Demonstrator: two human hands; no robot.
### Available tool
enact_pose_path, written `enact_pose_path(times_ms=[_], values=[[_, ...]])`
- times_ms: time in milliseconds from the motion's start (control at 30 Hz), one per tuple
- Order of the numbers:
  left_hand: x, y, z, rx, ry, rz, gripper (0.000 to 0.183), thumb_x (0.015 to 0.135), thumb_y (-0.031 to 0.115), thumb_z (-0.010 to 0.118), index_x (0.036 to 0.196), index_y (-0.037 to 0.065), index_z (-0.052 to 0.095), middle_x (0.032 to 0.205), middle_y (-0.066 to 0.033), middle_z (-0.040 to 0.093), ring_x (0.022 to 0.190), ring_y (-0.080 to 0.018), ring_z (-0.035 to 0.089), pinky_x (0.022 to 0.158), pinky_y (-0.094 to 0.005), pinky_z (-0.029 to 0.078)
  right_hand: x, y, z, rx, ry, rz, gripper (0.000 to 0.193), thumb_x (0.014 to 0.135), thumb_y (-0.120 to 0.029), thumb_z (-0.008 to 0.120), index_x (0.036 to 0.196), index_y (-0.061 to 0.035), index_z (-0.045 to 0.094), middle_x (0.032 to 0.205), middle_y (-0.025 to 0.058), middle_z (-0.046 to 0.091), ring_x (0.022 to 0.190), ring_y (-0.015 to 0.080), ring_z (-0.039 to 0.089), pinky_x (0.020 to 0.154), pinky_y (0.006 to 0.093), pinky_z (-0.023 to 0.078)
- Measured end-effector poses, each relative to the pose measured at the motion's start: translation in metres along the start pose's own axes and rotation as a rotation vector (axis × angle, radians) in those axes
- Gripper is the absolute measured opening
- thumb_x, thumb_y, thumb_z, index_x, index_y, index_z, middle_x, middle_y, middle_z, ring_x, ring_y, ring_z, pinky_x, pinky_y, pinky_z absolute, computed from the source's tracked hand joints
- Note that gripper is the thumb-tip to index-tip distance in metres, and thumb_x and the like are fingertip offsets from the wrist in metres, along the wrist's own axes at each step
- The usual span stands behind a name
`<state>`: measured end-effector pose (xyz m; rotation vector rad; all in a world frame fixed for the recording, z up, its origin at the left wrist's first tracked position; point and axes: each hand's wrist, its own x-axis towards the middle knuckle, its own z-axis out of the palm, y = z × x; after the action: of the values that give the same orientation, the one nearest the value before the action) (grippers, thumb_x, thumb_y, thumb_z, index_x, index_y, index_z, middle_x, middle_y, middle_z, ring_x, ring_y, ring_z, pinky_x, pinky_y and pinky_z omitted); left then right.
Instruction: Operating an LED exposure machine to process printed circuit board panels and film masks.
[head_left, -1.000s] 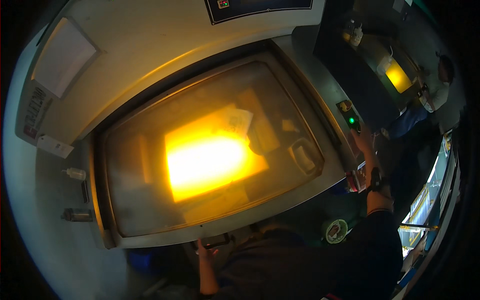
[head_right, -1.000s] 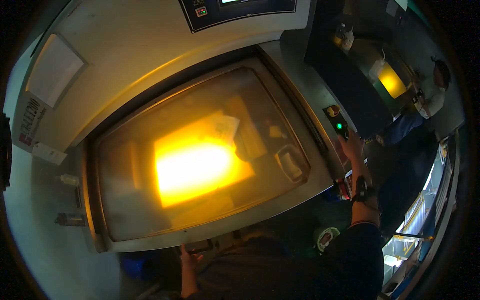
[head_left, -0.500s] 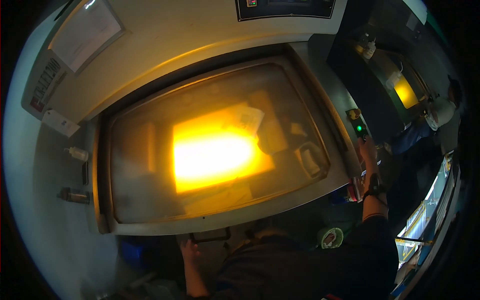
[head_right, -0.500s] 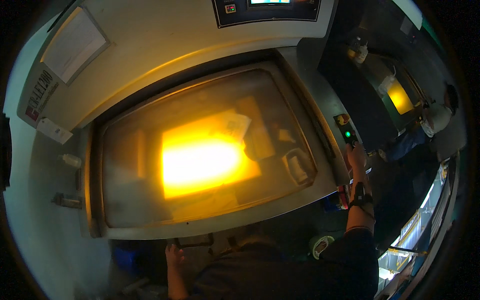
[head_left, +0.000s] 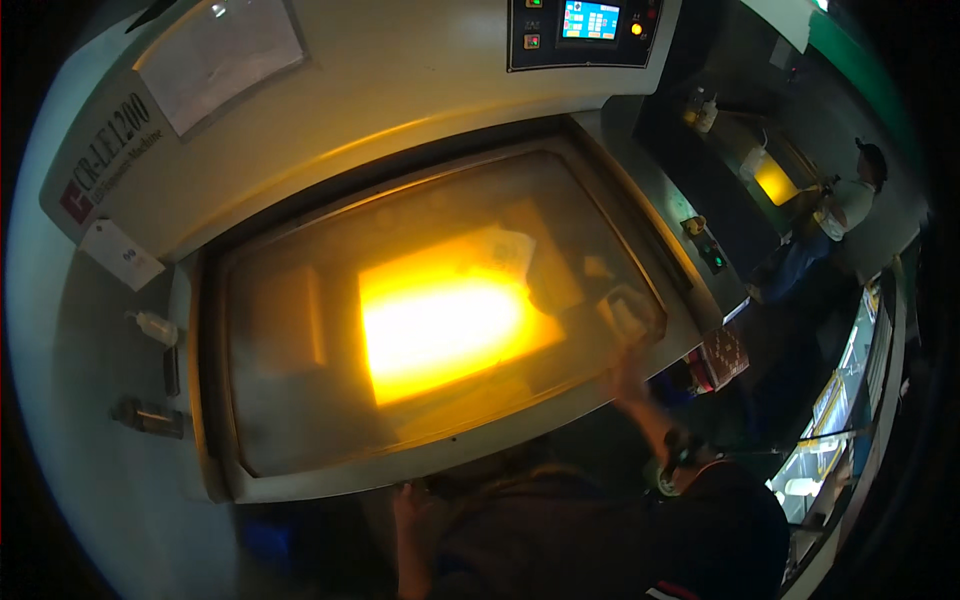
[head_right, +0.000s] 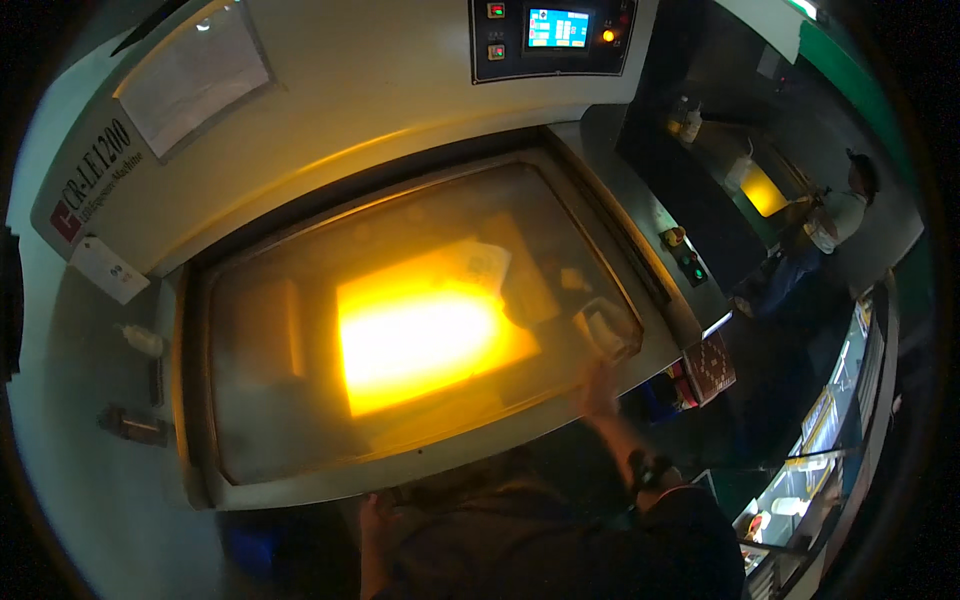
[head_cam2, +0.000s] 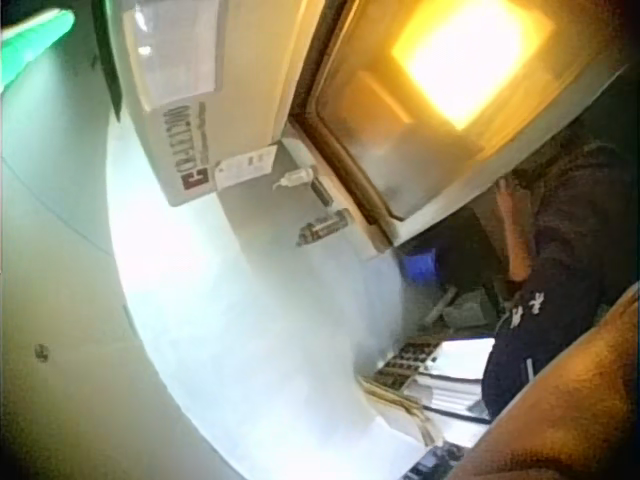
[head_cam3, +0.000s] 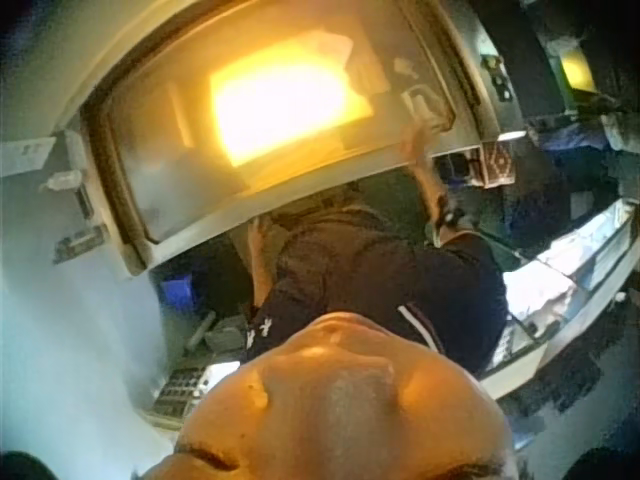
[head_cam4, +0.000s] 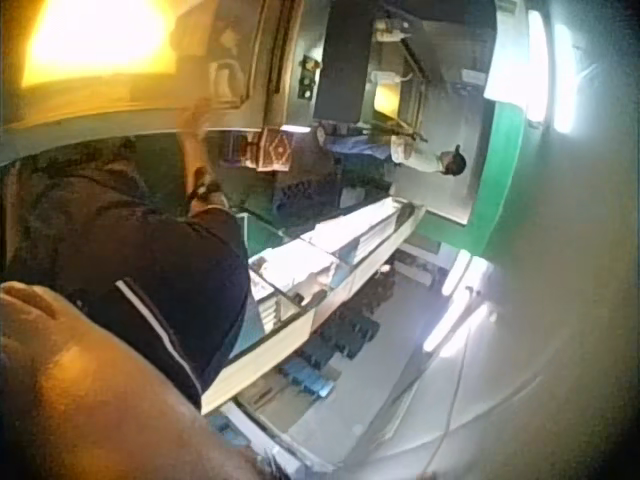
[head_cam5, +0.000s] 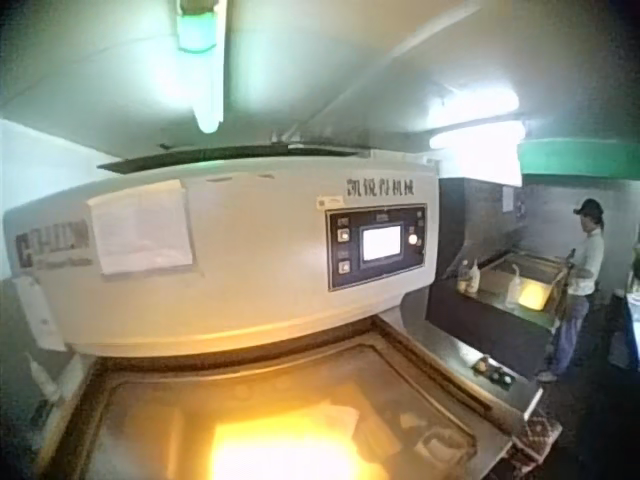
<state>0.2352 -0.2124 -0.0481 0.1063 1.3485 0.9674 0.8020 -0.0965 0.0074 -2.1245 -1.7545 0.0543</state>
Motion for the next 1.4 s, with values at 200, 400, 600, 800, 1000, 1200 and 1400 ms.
enact_pose_path(times_ms=[200,400,600,800,1000,1200,1400], values=[[-0.016,0.053,-0.005,-0.21,-0.324,-0.036,0.048,0.096,0.04,0.054,0.132,0.009,0.048,0.127,-0.0131,0.057,0.115,-0.0351,0.056,0.09,-0.0562,0.049,-0.134,-0.177,0.004,0.139,-0.456,-0.236,0.047,0.084,-0.033,0.066,0.125,-0.0103,0.06,0.136,0.018,0.051,0.125,0.0368,0.05,0.105,0.0463,0.04],[0.002,0.087,-0.018,-0.233,-0.393,-0.233,0.062,0.093,0.041,0.055,0.141,0.008,0.034,0.14,-0.0157,0.041,0.127,-0.0356,0.045,0.101,-0.0558,0.042,-0.177,-0.13,0.055,0.002,-0.853,-0.39,0.032,0.085,-0.026,0.064,0.112,-0.009,0.066,0.112,0.0126,0.065,0.111,0.0321,0.061,0.092,0.0426,0.051],[0.029,0.086,-0.035,-0.349,-0.525,-0.373,0.08,0.09,0.046,0.058,0.147,0.006,0.02,0.146,-0.0193,0.028,0.131,-0.04,0.039,0.109,-0.0554,0.035,-0.212,-0.088,0.071,-0.049,-1.256,0.213,0.045,0.096,-0.043,0.053,0.132,-0.016,0.06,0.132,0.0111,0.06,0.123,0.0324,0.055,0.105,0.0416,0.042],[0.004,0.116,-0.011,-0.25,-0.498,-0.269,0.08,0.088,0.048,0.057,0.147,0.005,0.023,0.147,-0.021,0.028,0.133,-0.042,0.035,0.11,-0.0575,0.033,-0.18,-0.074,0.09,0.035,-1.291,0.276,0.049,0.097,-0.046,0.048,0.129,-0.0112,0.061,0.135,0.0117,0.058,0.121,0.0308,0.057,0.099,0.0456,0.045],[-0.027,0.126,0.01,-0.026,-0.378,-0.076,0.074,0.092,0.049,0.052,0.147,0.004,0.03,0.142,-0.0238,0.04,0.131,-0.0425,0.041,0.11,-0.0564,0.034,-0.061,-0.126,0.045,-0.126,-1.238,0.31,0.052,0.09,-0.049,0.055,0.126,-0.0122,0.064,0.131,0.0154,0.061,0.122,0.0332,0.056,0.1,0.044,0.043],[-0.022,0.069,-0.025,0.134,-0.352,-0.167,0.054,0.097,0.037,0.057,0.138,0.003,0.05,0.129,-0.0116,0.061,0.117,-0.0268,0.058,0.105,-0.0424,0.042,-0.024,-0.098,0.067,-0.082,-1.372,-0.175,0.058,0.088,-0.05,0.06,0.134,-0.0139,0.058,0.135,0.015,0.058,0.127,0.0318,0.053,0.104,0.0423,0.042],[-0.064,0.061,0.023,0.58,-0.319,-0.001,0.041,0.096,0.035,0.061,0.12,0.001,0.065,0.115,-0.0106,0.067,0.104,-0.019,0.062,0.093,-0.0327,0.048,0.04,-0.058,0.105,0.065,-1.153,-0.424,0.046,0.091,-0.032,0.066,0.129,-0.0071,0.059,0.122,0.011,0.067,0.107,0.0235,0.065,0.091,0.0365,0.051]])
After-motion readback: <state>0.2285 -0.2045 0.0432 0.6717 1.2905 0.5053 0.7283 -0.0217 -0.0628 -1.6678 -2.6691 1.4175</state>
